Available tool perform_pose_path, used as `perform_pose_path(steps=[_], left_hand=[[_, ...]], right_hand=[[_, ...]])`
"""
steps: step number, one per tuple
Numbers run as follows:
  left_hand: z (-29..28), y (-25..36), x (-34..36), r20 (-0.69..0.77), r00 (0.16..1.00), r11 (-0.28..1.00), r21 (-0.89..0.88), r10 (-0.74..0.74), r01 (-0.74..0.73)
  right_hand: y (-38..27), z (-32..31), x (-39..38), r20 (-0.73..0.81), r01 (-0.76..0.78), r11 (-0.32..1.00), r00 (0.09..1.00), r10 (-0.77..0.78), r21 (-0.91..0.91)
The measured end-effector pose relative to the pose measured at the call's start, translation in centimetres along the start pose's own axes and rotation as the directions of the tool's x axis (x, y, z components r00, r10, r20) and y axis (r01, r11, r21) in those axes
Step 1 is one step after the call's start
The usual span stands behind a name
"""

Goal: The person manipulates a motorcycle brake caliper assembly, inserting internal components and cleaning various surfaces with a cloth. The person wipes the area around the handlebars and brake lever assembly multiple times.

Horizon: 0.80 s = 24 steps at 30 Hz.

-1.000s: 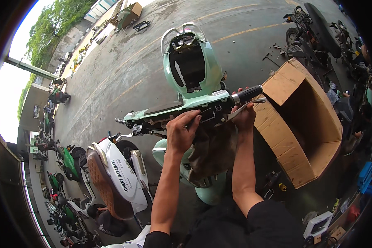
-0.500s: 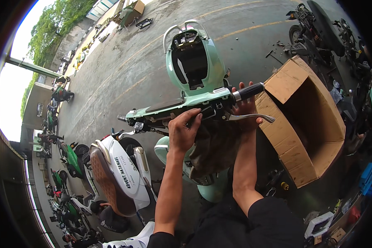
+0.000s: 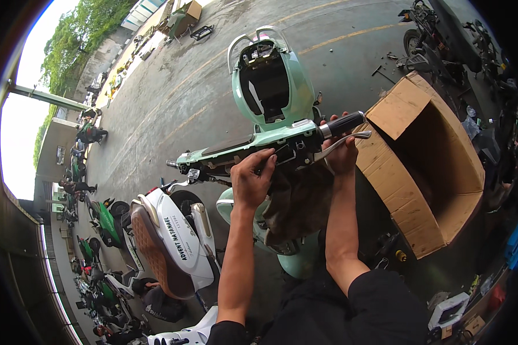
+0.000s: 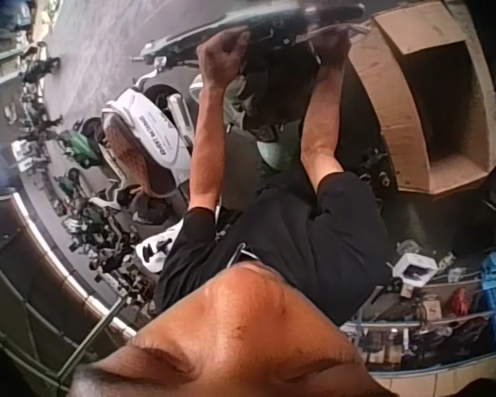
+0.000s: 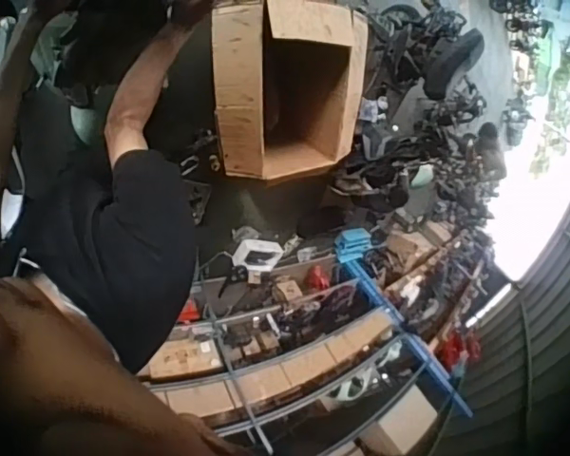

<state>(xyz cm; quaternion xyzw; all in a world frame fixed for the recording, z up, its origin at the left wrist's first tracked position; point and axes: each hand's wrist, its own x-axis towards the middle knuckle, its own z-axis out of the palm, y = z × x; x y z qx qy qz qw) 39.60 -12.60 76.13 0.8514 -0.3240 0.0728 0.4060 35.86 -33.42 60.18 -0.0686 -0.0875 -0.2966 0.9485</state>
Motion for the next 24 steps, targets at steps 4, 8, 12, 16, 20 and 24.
perform_pose_path(steps=[4,8,12,16,20,24], left_hand=[[0.0,0.6,0.0,0.02,0.998,0.999,-0.018,-0.051,0.052],[0.1,0.3,0.0,0.001,1.0,1.0,0.005,-0.01,0.01],[0.0,0.4,0.0,0.002,0.999,0.999,-0.003,-0.036,0.036],[-0.2,0.7,-0.1,0.032,0.997,0.997,0.004,-0.074,0.074],[0.1,0.3,-0.2,0.016,0.999,0.999,-0.004,-0.044,0.044],[0.2,0.5,-0.2,-0.003,1.0,1.0,0.002,-0.001,0.001]], right_hand=[[-0.4,0.1,0.7,-0.062,0.025,0.997,0.998,-0.03,-0.073],[-0.6,0.3,0.0,-0.068,0.005,1.0,0.998,-0.006,-0.022],[-1.8,0.5,-4.5,0.091,-0.12,0.993,0.989,0.119,0.009],[-3.5,-0.2,-7.0,0.076,-0.179,0.974,0.979,0.191,-0.135],[-3.6,0.7,-6.3,0.053,-0.186,0.97,0.979,0.196,-0.155],[-2.8,0.3,-3.4,0.182,-0.16,0.978,0.966,0.183,-0.132]])
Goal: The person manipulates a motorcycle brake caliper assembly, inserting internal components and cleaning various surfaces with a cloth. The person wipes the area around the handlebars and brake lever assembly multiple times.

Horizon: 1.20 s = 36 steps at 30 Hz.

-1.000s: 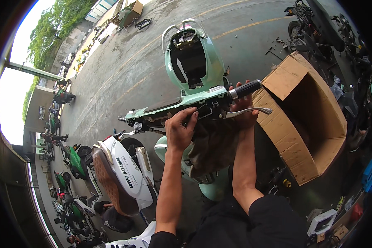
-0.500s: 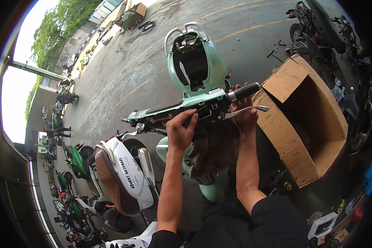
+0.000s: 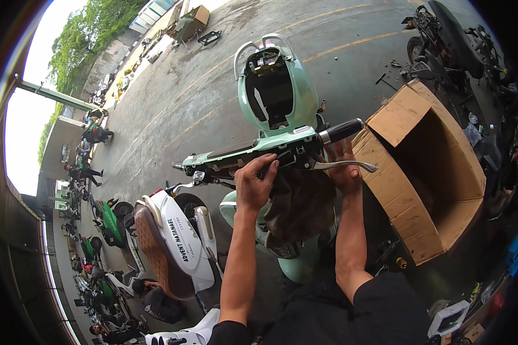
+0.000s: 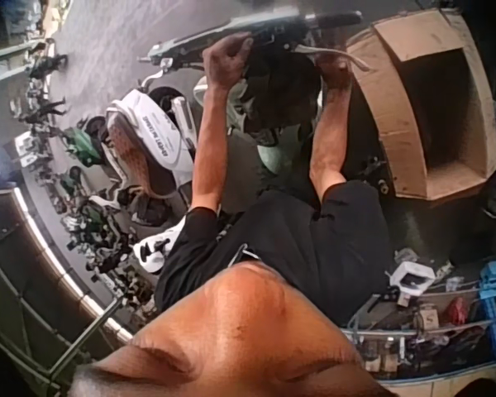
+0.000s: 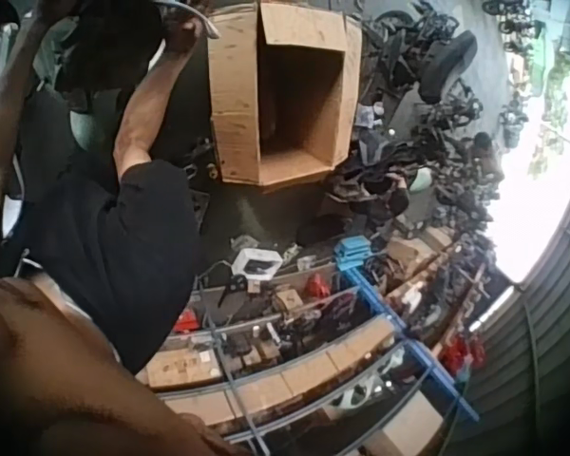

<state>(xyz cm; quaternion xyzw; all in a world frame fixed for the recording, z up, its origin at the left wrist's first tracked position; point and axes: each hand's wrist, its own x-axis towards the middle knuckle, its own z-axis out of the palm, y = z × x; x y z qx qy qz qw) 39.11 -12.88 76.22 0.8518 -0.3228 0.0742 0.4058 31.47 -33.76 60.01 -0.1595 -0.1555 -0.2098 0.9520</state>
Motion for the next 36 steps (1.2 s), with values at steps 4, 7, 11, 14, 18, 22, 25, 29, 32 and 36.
perform_pose_path(steps=[4,7,11,14,18,22,25,29,32,36], left_hand=[[-0.2,-0.4,-0.3,0.008,0.999,0.999,0.005,-0.042,0.042],[-0.1,-0.1,-0.2,0.021,0.998,0.998,-0.008,-0.057,0.057],[-0.1,0.3,-0.2,0.036,0.993,0.992,-0.048,-0.115,0.117],[0.0,0.5,0.0,0.032,0.996,0.995,-0.052,-0.089,0.091],[0.1,0.2,-0.4,-0.003,1.0,1.0,-0.005,-0.03,0.03],[-0.1,0.1,-0.2,-0.012,1.0,1.0,0.015,-0.008,0.008],[0.1,0.3,-0.3,-0.008,0.999,0.999,-0.011,-0.038,0.038],[0.1,0.4,-0.3,-0.008,0.999,0.999,-0.013,-0.04,0.04],[0.0,0.3,-0.4,-0.01,0.999,0.999,-0.009,-0.041,0.041],[0.0,0.3,-0.6,-0.017,0.999,0.999,-0.007,-0.045,0.045]], right_hand=[[0.7,0.9,1.9,0.024,0.033,0.999,0.999,-0.034,0.011],[1.6,-1.2,2.0,-0.048,0.065,0.996,0.997,-0.062,0.064],[2.0,-3.0,3.6,-0.223,0.117,0.993,0.968,-0.119,-0.021],[1.9,-3.2,3.7,-0.26,0.12,0.985,0.954,-0.148,-0.124],[1.1,-1.8,1.6,-0.141,0.038,0.999,0.989,-0.04,-0.022],[0.0,0.6,-3.2,-0.135,-0.072,0.996,0.989,0.064,-0.054],[-0.7,0.7,-6.3,-0.189,-0.08,0.997,0.979,0.075,-0.022],[-0.7,0.4,-5.4,-0.185,-0.056,0.998,0.981,0.058,0.017],[-0.1,0.3,-1.7,-0.079,-0.045,0.996,0.996,0.039,-0.079],[1.0,-0.2,1.3,-0.011,0.029,1.0,1.0,-0.029,-0.001]])
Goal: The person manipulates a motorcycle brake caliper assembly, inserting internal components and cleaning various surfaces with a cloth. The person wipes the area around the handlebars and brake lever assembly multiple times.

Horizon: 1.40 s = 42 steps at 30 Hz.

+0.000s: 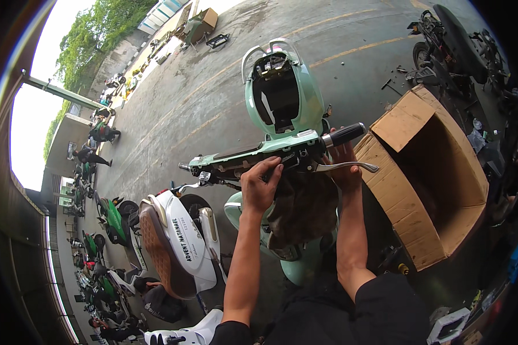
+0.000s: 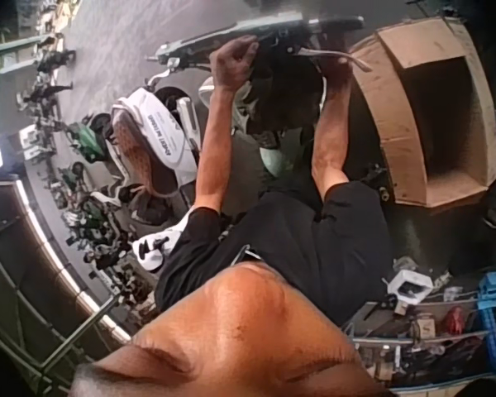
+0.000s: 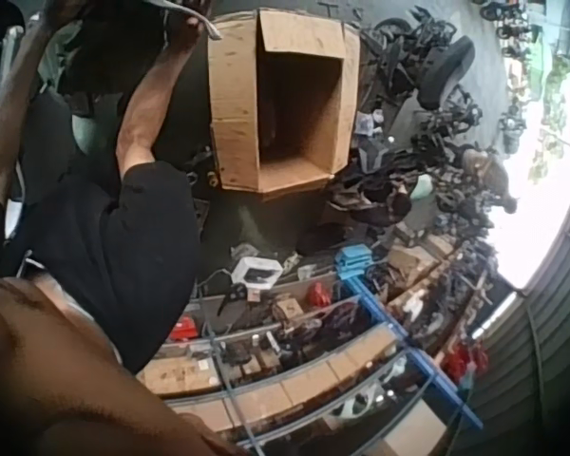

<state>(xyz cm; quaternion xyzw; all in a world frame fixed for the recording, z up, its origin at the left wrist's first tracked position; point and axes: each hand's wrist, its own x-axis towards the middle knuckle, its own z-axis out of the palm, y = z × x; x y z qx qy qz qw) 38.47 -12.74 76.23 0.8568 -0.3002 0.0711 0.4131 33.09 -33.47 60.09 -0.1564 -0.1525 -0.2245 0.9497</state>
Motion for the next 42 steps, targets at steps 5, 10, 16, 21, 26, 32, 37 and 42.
perform_pose_path(steps=[5,10,16,21,26,32,37,42], left_hand=[[0.2,0.0,0.4,0.011,1.0,1.0,-0.019,-0.006,0.007],[0.4,0.4,0.1,0.0,1.0,1.0,-0.019,-0.017,0.017],[0.4,-0.1,-0.2,-0.025,0.998,0.999,-0.003,-0.054,0.054],[0.5,0.0,0.0,-0.044,0.998,0.999,-0.001,-0.05,0.05],[0.5,0.0,0.0,-0.014,0.995,0.994,-0.047,-0.096,0.095],[0.5,-0.5,-0.7,-0.095,0.946,0.938,-0.192,-0.309,0.288],[1.4,-1.3,-0.8,-0.181,0.955,0.953,-0.238,-0.233,0.187],[3.3,-2.7,-1.3,-0.288,0.95,0.978,-0.197,-0.123,0.067]], right_hand=[[0.9,-1.7,1.9,-0.216,-0.002,0.989,0.976,-0.03,-0.148],[1.1,-1.5,1.7,-0.241,0.036,0.99,0.968,-0.069,-0.136],[-0.7,-0.4,-5.7,0.01,-0.137,0.987,0.99,0.139,-0.081],[-1.3,-0.6,-8.3,-0.133,-0.146,0.989,0.98,0.149,0.034],[-1.4,-0.3,-2.6,-0.029,-0.096,0.995,0.995,0.096,-0.01],[0.7,0.0,0.4,0.045,0.024,0.995,0.999,-0.028,0.095],[1.2,-2.7,1.3,-0.269,0.051,0.997,0.963,-0.034,0.055],[0.1,-2.4,1.8,-0.351,0.038,0.999,0.936,-0.03,0.015]])
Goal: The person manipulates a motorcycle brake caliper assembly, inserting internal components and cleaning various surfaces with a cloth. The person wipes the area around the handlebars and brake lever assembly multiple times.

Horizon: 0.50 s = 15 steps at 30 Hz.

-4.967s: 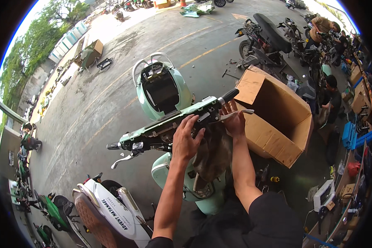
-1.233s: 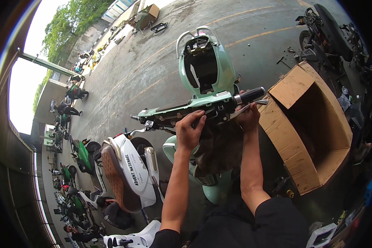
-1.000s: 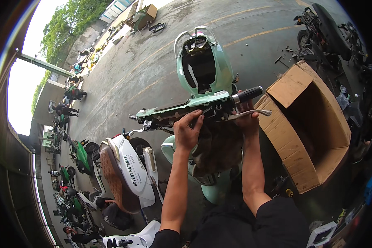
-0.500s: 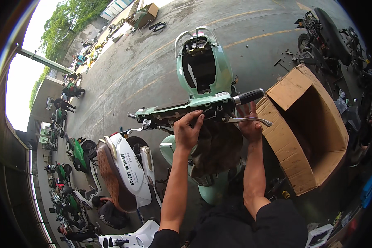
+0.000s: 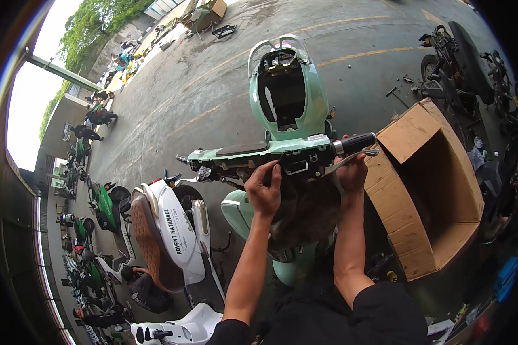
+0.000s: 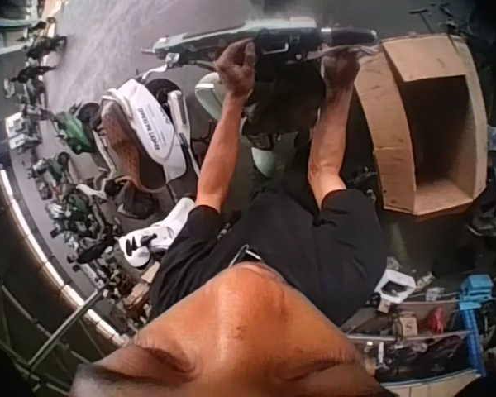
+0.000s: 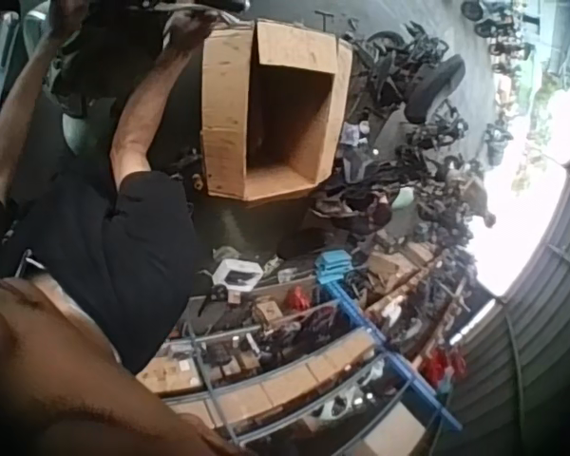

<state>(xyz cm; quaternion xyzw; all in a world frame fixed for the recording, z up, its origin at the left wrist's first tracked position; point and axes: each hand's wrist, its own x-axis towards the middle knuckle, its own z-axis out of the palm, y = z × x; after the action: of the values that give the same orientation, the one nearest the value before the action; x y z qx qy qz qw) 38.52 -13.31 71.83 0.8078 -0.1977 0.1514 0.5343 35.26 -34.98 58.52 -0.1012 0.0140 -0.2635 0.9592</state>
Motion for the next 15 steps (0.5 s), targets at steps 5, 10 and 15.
perform_pose_path(steps=[5,10,15], left_hand=[[0.2,-2.5,-1.6,-0.077,0.997,1.0,-0.014,0.018,-0.019],[-0.9,-1.8,-2.1,-0.146,0.956,0.962,0.136,0.255,-0.235],[-3.1,-5.0,-4.8,-0.12,0.973,0.947,0.279,0.199,-0.16]], right_hand=[[-2.3,0.6,-6.7,0.29,-0.159,0.978,0.938,0.193,-0.137],[-4.1,-3.0,-10.9,0.088,-0.242,0.964,0.964,0.252,-0.109],[-2.9,-0.2,-6.6,0.193,-0.146,0.98,0.966,0.17,-0.134]])
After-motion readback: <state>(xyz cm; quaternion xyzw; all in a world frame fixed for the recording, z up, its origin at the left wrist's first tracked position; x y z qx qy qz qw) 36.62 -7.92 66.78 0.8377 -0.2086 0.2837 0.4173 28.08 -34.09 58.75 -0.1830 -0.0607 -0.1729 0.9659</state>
